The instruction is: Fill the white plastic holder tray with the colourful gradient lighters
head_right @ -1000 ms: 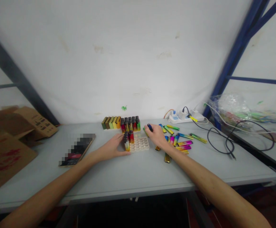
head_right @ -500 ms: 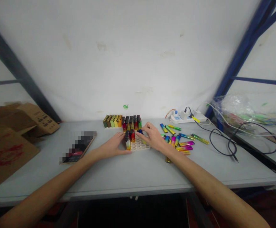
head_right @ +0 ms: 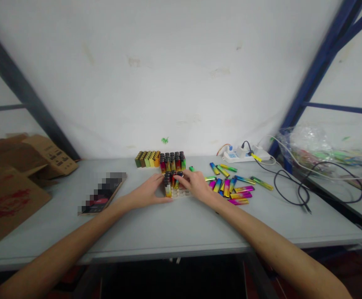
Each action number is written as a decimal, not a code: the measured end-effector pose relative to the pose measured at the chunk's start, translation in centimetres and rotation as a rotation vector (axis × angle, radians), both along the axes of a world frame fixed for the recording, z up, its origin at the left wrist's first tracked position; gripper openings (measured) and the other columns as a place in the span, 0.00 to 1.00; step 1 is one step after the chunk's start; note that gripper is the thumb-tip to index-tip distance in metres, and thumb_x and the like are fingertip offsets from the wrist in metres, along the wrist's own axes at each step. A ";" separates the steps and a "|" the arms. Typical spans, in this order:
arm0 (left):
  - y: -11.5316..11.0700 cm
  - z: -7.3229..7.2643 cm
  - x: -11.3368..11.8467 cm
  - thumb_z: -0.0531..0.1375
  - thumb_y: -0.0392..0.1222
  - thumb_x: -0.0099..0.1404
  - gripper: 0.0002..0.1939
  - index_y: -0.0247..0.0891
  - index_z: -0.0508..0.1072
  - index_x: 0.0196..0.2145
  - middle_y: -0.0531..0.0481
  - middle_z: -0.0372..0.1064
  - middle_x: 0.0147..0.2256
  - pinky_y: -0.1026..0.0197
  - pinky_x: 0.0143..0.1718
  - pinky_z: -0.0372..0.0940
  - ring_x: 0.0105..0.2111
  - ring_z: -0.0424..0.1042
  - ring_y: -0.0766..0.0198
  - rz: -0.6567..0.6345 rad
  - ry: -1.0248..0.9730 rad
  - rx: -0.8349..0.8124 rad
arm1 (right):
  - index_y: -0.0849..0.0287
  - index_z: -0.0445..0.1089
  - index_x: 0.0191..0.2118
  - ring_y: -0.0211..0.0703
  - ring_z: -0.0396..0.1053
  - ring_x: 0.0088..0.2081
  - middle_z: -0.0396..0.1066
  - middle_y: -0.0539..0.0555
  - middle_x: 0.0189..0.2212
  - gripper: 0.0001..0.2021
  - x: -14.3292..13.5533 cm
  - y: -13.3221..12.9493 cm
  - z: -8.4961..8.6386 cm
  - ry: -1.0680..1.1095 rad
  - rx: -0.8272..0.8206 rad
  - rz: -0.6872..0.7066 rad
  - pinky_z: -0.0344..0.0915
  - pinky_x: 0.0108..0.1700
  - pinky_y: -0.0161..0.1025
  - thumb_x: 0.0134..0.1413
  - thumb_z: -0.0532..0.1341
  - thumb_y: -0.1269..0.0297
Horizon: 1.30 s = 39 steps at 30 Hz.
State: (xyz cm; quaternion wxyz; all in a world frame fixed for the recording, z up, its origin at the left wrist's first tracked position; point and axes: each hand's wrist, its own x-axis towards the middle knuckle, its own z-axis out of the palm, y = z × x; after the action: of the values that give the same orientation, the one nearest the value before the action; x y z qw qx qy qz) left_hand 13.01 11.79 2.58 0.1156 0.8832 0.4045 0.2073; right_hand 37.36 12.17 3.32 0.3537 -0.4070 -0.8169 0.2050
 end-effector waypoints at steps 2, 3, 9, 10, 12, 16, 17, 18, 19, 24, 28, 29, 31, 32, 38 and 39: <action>-0.1 0.0 0.0 0.69 0.65 0.57 0.37 0.37 0.71 0.55 0.36 0.70 0.53 0.40 0.60 0.64 0.56 0.68 0.40 0.002 -0.015 -0.002 | 0.56 0.71 0.32 0.45 0.74 0.28 0.79 0.55 0.27 0.22 0.0 -0.1 -0.1 -0.014 0.005 0.006 0.63 0.33 0.38 0.69 0.55 0.43; -0.1 0.0 0.0 0.69 0.65 0.57 0.37 0.38 0.71 0.55 0.37 0.70 0.53 0.40 0.60 0.64 0.56 0.68 0.40 0.001 -0.023 -0.005 | 0.56 0.71 0.33 0.45 0.74 0.28 0.80 0.55 0.28 0.22 0.1 -0.1 -0.2 -0.027 0.004 0.010 0.63 0.32 0.38 0.70 0.55 0.44; 0.0 0.0 0.1 0.69 0.64 0.58 0.38 0.37 0.70 0.57 0.36 0.70 0.54 0.40 0.61 0.63 0.57 0.68 0.40 -0.009 -0.013 -0.007 | 0.58 0.73 0.41 0.46 0.74 0.31 0.79 0.57 0.32 0.14 -0.6 0.1 -0.3 -0.330 0.136 -0.030 0.59 0.33 0.38 0.72 0.58 0.54; 0.1 0.0 0.1 0.69 0.64 0.58 0.38 0.36 0.70 0.56 0.35 0.70 0.54 0.40 0.62 0.63 0.57 0.68 0.40 -0.005 -0.003 -0.005 | 0.58 0.73 0.43 0.47 0.75 0.32 0.79 0.58 0.34 0.13 -0.8 0.0 -0.1 -0.389 0.155 -0.038 0.58 0.34 0.38 0.72 0.58 0.54; 0.2 -0.1 0.0 0.69 0.65 0.57 0.38 0.35 0.70 0.56 0.34 0.70 0.54 0.39 0.61 0.63 0.56 0.68 0.40 0.001 0.009 -0.002 | 0.60 0.73 0.47 0.50 0.75 0.34 0.79 0.61 0.36 0.14 -1.2 -0.4 0.3 -0.491 0.171 -0.071 0.59 0.34 0.39 0.72 0.57 0.54; 0.3 -0.3 -0.1 0.69 0.65 0.57 0.35 0.39 0.71 0.54 0.37 0.71 0.53 0.41 0.60 0.64 0.56 0.69 0.41 -0.012 -0.004 0.008 | 0.61 0.76 0.42 0.52 0.76 0.36 0.79 0.64 0.36 0.20 -1.6 -1.2 0.7 -0.627 0.214 -0.136 0.61 0.36 0.41 0.74 0.53 0.52; 0.3 -0.4 -0.2 0.69 0.64 0.58 0.35 0.39 0.71 0.53 0.38 0.71 0.53 0.41 0.60 0.65 0.56 0.69 0.41 -0.014 -0.006 0.008 | 0.60 0.76 0.40 0.51 0.75 0.36 0.79 0.64 0.36 0.20 -1.5 -1.3 0.8 -0.624 0.226 -0.120 0.62 0.37 0.41 0.74 0.53 0.52; 0.3 -0.3 -0.2 0.69 0.64 0.58 0.34 0.39 0.71 0.54 0.38 0.71 0.53 0.41 0.60 0.65 0.56 0.69 0.41 -0.016 -0.008 0.007 | 0.59 0.76 0.38 0.50 0.75 0.35 0.79 0.62 0.35 0.21 -1.3 -1.3 0.8 -0.604 0.235 -0.092 0.62 0.37 0.41 0.74 0.52 0.52; 0.2 -0.3 -0.2 0.69 0.64 0.58 0.34 0.39 0.71 0.54 0.38 0.71 0.53 0.41 0.60 0.65 0.56 0.68 0.41 -0.017 -0.011 0.004 | 0.59 0.76 0.37 0.49 0.74 0.35 0.79 0.61 0.34 0.21 -1.1 -1.2 0.8 -0.571 0.242 -0.061 0.62 0.37 0.41 0.74 0.52 0.52; 0.1 0.0 -0.1 0.69 0.65 0.57 0.37 0.38 0.70 0.56 0.36 0.70 0.55 0.40 0.60 0.65 0.56 0.68 0.40 0.001 -0.004 -0.014 | 0.58 0.75 0.35 0.46 0.73 0.33 0.78 0.58 0.31 0.28 1.5 1.1 0.7 -0.387 0.213 -0.175 0.61 0.38 0.40 0.77 0.43 0.53; 0.0 0.0 -0.1 0.68 0.66 0.58 0.38 0.36 0.70 0.55 0.34 0.69 0.55 0.40 0.61 0.64 0.57 0.68 0.40 0.028 0.041 -0.020 | 0.61 0.75 0.43 0.47 0.74 0.39 0.78 0.60 0.40 0.14 3.8 3.6 -0.5 -0.423 0.189 -0.287 0.63 0.42 0.39 0.73 0.54 0.61; 0.1 0.0 -0.1 0.68 0.66 0.58 0.38 0.35 0.69 0.55 0.34 0.69 0.55 0.40 0.62 0.63 0.57 0.68 0.40 0.028 0.047 -0.018 | 0.62 0.75 0.46 0.47 0.74 0.41 0.77 0.61 0.43 0.13 4.1 4.1 -0.9 -0.430 0.173 -0.294 0.63 0.44 0.39 0.72 0.56 0.62; 0.1 -0.1 -0.1 0.67 0.67 0.58 0.39 0.34 0.69 0.55 0.33 0.68 0.55 0.41 0.62 0.63 0.58 0.67 0.40 0.022 0.053 -0.013 | 0.63 0.75 0.50 0.49 0.75 0.45 0.77 0.63 0.47 0.14 4.6 5.0 -1.5 -0.442 0.152 -0.303 0.64 0.47 0.39 0.70 0.58 0.60; 0.1 -0.1 -0.2 0.67 0.67 0.58 0.39 0.34 0.69 0.55 0.33 0.68 0.55 0.41 0.62 0.63 0.58 0.67 0.40 0.020 0.053 -0.010 | 0.63 0.75 0.52 0.50 0.75 0.46 0.77 0.64 0.48 0.15 4.7 5.3 -1.7 -0.447 0.144 -0.305 0.65 0.47 0.40 0.70 0.58 0.59; 0.0 0.0 -0.1 0.68 0.67 0.58 0.38 0.34 0.70 0.54 0.34 0.69 0.54 0.42 0.61 0.63 0.56 0.68 0.40 0.020 0.041 -0.013 | 0.65 0.69 0.61 0.50 0.75 0.46 0.79 0.62 0.45 0.21 4.2 6.1 -1.9 -0.452 0.068 -0.253 0.66 0.50 0.41 0.67 0.61 0.62; 0.0 0.0 0.0 0.68 0.67 0.58 0.38 0.34 0.70 0.54 0.34 0.69 0.54 0.42 0.61 0.64 0.56 0.68 0.40 0.021 0.041 -0.014 | 0.66 0.68 0.62 0.50 0.75 0.47 0.78 0.63 0.46 0.22 4.2 6.1 -1.9 -0.454 0.064 -0.252 0.66 0.51 0.41 0.67 0.61 0.64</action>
State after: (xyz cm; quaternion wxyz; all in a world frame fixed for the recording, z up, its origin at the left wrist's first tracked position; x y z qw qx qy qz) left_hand 12.97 11.83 2.63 0.1112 0.8823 0.4174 0.1873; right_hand 41.58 18.27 1.40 0.1968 -0.5299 -0.8241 0.0368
